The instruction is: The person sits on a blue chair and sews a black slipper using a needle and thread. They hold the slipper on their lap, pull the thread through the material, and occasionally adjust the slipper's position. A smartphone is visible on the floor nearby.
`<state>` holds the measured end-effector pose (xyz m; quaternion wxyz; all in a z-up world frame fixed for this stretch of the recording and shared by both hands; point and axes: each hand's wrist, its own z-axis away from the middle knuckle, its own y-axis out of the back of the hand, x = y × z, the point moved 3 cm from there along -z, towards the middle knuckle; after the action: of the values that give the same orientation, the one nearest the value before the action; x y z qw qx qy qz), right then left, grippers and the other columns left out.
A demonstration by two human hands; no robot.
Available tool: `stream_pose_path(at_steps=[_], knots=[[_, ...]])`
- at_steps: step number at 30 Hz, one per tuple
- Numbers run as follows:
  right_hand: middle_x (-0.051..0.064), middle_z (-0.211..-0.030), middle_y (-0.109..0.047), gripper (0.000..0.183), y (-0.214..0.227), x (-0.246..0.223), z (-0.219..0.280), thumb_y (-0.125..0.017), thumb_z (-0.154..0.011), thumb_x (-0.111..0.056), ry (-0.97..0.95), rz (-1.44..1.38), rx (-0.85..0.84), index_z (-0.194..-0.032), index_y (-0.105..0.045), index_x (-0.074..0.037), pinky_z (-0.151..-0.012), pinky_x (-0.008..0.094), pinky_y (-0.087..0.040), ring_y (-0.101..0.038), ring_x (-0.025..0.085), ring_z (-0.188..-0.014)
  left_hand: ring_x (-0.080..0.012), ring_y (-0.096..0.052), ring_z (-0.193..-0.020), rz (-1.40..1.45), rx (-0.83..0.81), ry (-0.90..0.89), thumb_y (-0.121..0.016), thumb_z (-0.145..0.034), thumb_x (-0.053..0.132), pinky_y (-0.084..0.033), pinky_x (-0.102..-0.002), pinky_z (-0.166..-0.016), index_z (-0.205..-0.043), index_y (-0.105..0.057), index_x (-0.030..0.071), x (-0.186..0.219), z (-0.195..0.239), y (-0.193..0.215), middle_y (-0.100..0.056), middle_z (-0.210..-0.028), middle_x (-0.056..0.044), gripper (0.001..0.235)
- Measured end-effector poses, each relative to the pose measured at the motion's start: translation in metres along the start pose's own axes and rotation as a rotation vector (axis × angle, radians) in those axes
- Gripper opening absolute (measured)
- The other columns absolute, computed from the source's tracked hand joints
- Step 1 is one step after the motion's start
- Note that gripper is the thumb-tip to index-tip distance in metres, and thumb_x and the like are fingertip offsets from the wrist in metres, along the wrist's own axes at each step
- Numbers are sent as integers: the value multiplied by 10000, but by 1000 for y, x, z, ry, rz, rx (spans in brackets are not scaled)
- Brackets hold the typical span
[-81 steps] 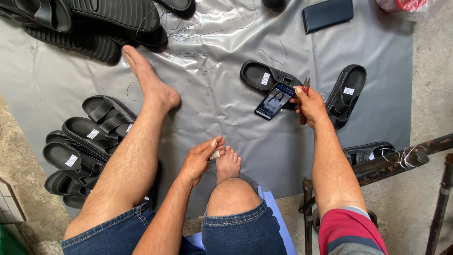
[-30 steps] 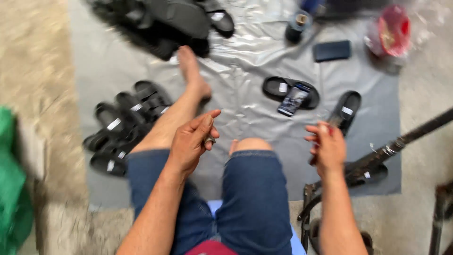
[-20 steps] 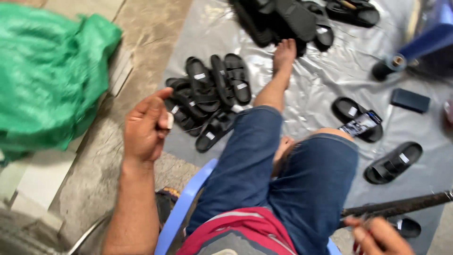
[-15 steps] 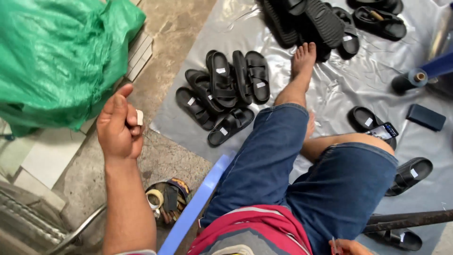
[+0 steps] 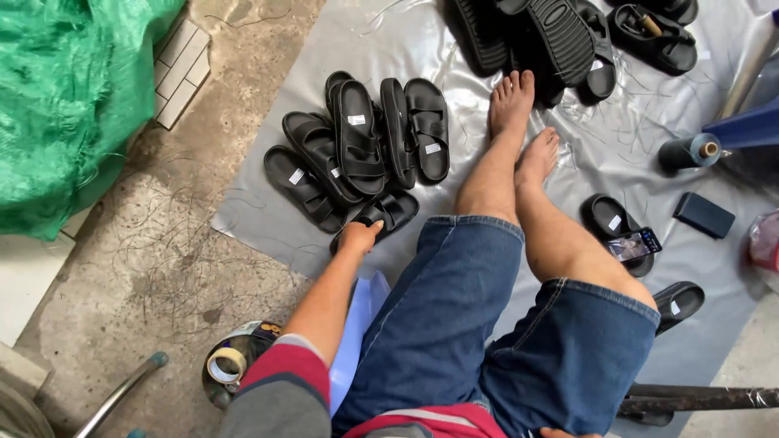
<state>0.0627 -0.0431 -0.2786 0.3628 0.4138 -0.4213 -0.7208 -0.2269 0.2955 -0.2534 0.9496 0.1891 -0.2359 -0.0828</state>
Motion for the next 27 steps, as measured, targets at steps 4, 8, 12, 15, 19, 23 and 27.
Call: stream_pose_path(at_steps=[4,8,12,15,19,23,27], knots=[[69,-1478,-235,571,32,-29,31,-82,-983,-476,-181,-270,-7,-1428,-201,-137,-1129,378,-96,-258,224,-1357,-146,-582,-438,32,-25,-18,-603,-817,483,-464,-264,-449,-989,-641,58,-6,-10,-23,-587,-486,-28,460],[166,-1387,-362,411,-8,0,-6,-190,-994,-191,69,5,185,-1395,-229,-106,-1006,479,-301,-403,352,-1224,-170,-599,-469,165,0,23,-633,-781,395,-439,-249,-456,-824,-692,132,-20,-22,-18,-584,-476,-45,273],[217,-1304,-440,398,-27,20,-21,-314,-978,-91,234,116,388,-1374,-270,-77,-892,513,-390,-482,382,-1126,-146,-545,-424,338,-28,-28,-596,-830,331,-405,-224,-447,-903,-673,61,26,51,34,-562,-605,-52,290],[147,-1202,-498,392,94,-28,94,-398,-921,-123,266,-4,273,-1311,-362,-106,-827,441,-398,-475,312,-981,-165,-560,-431,371,58,-168,-568,-862,337,-411,-246,-466,-883,-668,52,47,96,77,-553,-608,-83,303],[41,-1049,-585,384,276,45,343,-523,-834,-172,300,-173,92,-1217,-500,-151,-732,332,-408,-464,205,-764,-82,-426,-415,220,154,-366,-502,-902,381,-358,-253,-431,-656,-463,217,130,237,158,-378,-508,59,298],[-8,-1031,-645,442,347,-45,425,-597,-759,-207,270,-542,-223,-1197,-566,-159,-600,234,-431,-452,103,-569,-15,-447,-704,201,36,-878,-620,-848,180,-382,-178,-640,-747,-620,107,172,341,176,-514,-716,99,125],[108,-953,-619,540,320,-51,451,-555,-754,-85,78,-1020,-530,-1291,-501,-105,-383,222,-317,-450,157,-466,-70,-633,-759,-51,-99,-1216,-650,-790,238,-477,-191,-672,-948,-695,76,190,403,138,-689,-838,-3,230]])
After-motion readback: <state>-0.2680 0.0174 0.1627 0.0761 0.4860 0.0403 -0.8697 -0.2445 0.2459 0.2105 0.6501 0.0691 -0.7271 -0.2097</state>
